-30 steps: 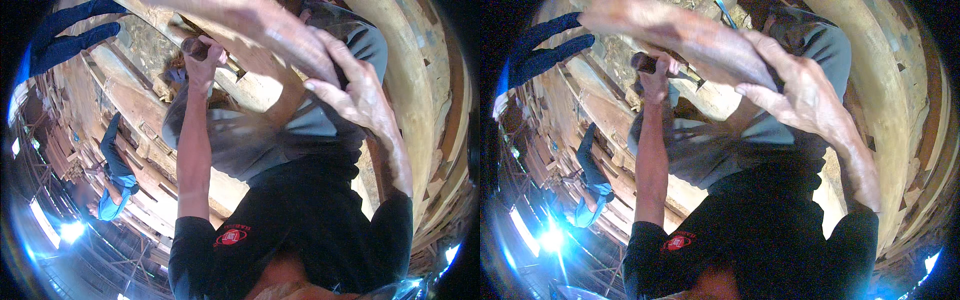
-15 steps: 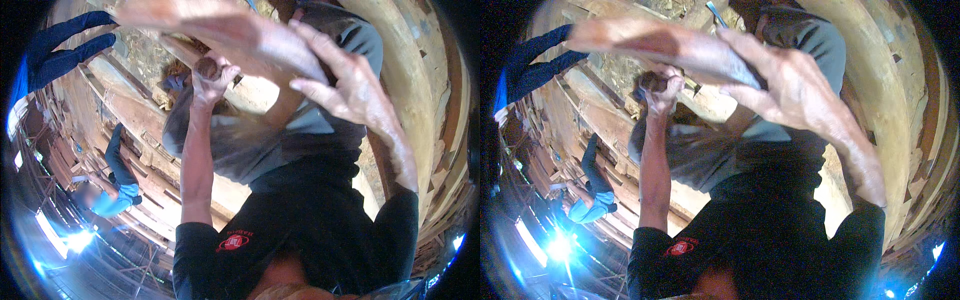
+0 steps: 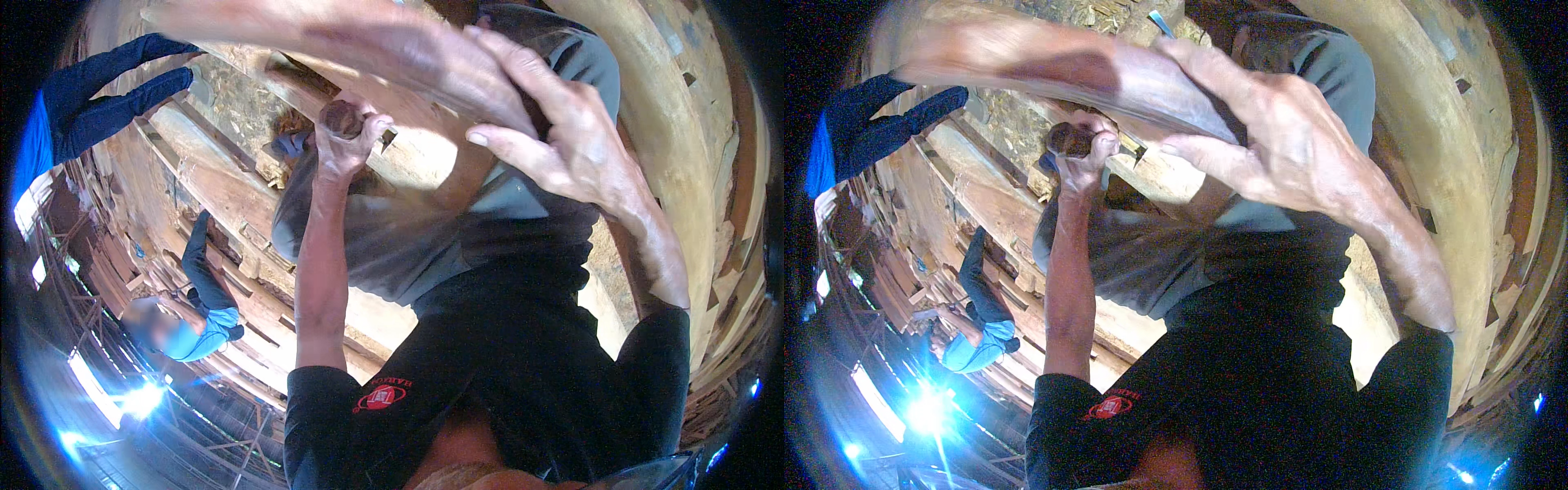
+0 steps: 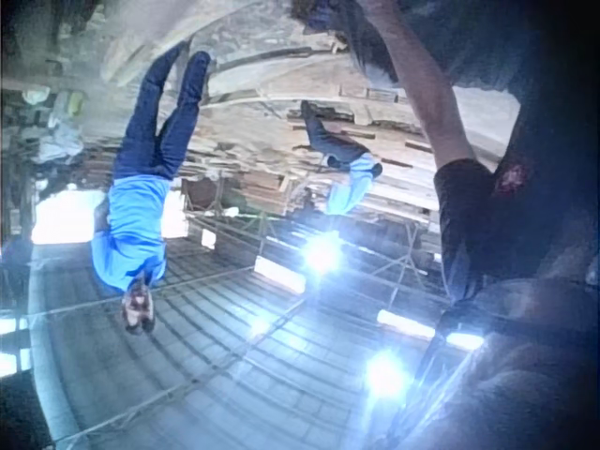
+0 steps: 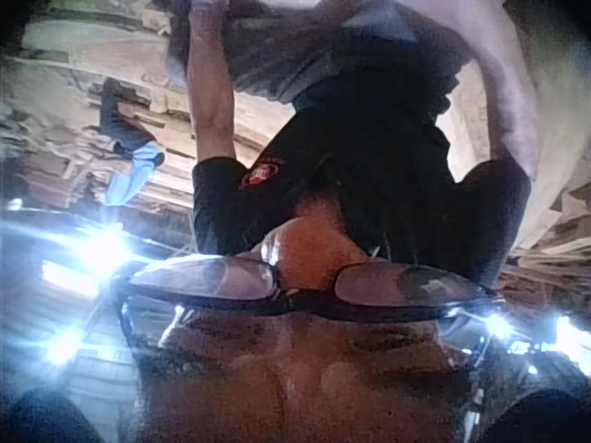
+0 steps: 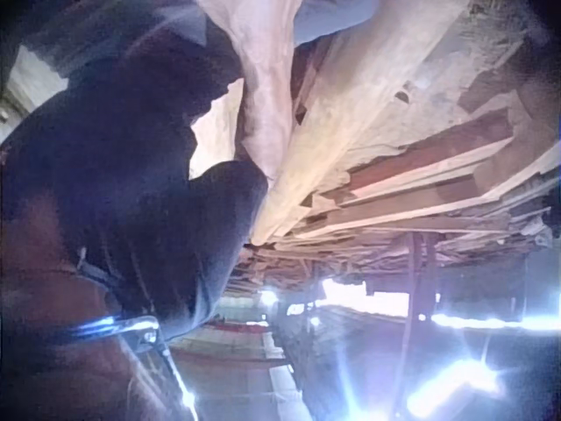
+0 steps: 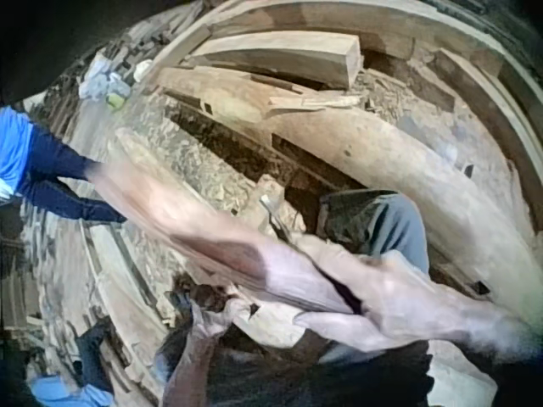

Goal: The person uses a chisel and mallet to carve a large wooden beam, repeatedly striking the chisel to remove wood chips and shape the surface. The person occasionally repositions the chisel and clears debris from the work area.

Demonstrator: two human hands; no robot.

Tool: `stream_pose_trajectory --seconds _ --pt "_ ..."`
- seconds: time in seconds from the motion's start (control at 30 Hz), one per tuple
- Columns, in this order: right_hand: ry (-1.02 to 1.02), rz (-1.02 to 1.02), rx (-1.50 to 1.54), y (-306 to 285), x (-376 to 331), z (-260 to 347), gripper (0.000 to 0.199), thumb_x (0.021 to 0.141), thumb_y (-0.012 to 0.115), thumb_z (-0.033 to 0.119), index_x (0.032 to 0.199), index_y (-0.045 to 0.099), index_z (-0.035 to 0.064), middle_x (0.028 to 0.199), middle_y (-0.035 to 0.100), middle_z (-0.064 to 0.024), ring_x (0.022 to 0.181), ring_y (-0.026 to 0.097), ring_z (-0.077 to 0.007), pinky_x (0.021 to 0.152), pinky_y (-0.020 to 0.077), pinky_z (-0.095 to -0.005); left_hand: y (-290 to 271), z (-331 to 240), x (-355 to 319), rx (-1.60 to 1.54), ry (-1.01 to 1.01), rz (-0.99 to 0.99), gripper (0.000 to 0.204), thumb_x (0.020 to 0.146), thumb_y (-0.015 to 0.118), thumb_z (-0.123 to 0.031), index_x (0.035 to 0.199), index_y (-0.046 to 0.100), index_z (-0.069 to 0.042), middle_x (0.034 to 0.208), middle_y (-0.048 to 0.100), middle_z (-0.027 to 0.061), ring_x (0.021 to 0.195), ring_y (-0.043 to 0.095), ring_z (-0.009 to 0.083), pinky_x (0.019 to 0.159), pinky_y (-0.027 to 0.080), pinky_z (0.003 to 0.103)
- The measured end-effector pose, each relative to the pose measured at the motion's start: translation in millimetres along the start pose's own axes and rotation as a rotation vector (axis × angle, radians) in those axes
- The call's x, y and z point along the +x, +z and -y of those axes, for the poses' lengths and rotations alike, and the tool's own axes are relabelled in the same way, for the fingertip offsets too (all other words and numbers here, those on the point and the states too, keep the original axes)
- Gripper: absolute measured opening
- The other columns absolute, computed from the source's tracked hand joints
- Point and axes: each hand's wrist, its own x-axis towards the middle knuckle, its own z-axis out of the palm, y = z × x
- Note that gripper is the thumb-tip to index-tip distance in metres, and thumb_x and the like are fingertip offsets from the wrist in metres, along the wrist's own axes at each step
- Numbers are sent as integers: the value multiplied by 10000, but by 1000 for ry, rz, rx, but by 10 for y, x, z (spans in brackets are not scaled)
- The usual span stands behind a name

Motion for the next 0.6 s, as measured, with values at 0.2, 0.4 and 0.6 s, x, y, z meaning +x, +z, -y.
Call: stream_pose_trajectory --seconds 0.2,0.4,0.6 --pt "26 245 -198 212 -113 17 798 873 788 275 1559 406 127 1014 741 -235 895 754 -396 793 623 -468 -151 277 -70 989 744 -240 486 872 854 -296 1212 634 -28 953 678 94 877 658 193 758 546 320" --pt "-175 -52 42 135 -84 60 827 858 806 266 1547 396 64 1123 721 -250 1007 744 -384 856 612 -441 -13 214 -74 404 443 -159 514 938 760 -364 1304 617 -33 1164 700 136 1058 669 286 971 499 457" --pt "104 375 -232 199 -88 56 776 869 783 271 1528 427 71 1087 727 -248 910 751 -384 832 609 -450 -207 904 -232 724 612 -221 636 925 746 -398 1426 534 -70 1408 586 184 1303 555 372 1136 370 532"
